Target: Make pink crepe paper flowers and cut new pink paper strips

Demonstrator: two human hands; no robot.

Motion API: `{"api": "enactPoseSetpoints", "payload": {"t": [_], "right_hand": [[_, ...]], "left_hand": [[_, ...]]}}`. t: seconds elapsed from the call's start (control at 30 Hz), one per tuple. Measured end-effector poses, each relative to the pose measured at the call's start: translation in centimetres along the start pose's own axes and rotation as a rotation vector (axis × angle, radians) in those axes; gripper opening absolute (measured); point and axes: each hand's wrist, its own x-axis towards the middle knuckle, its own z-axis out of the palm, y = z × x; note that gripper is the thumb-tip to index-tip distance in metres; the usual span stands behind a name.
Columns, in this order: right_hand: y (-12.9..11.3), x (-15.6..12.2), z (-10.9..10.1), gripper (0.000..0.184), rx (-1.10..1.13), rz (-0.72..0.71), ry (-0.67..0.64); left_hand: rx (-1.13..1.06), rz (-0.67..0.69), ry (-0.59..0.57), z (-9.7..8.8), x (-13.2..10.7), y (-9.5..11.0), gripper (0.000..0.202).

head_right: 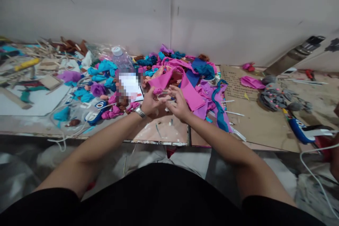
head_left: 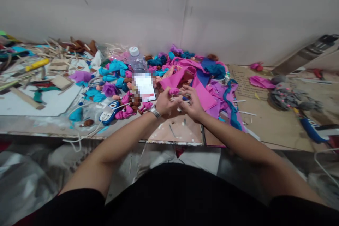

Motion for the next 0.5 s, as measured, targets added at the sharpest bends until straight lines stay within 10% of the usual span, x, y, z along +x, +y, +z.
{"api": "enactPoseSetpoints", "payload": {"t": [0.13, 0.5], "right_hand": [[0.9, 0.9, 1.5, 0.079, 0.257, 0.083, -0.001], [2.8, 0.2, 1.8, 0.081, 0.233, -0.082, 0.05]], "left_hand": [[0.063, 0.002, 0.097, 0.4, 0.4, -0.8, 0.069], [-0.061, 0.082, -0.014, 1.1, 0.2, -2.3, 0.078]]}}
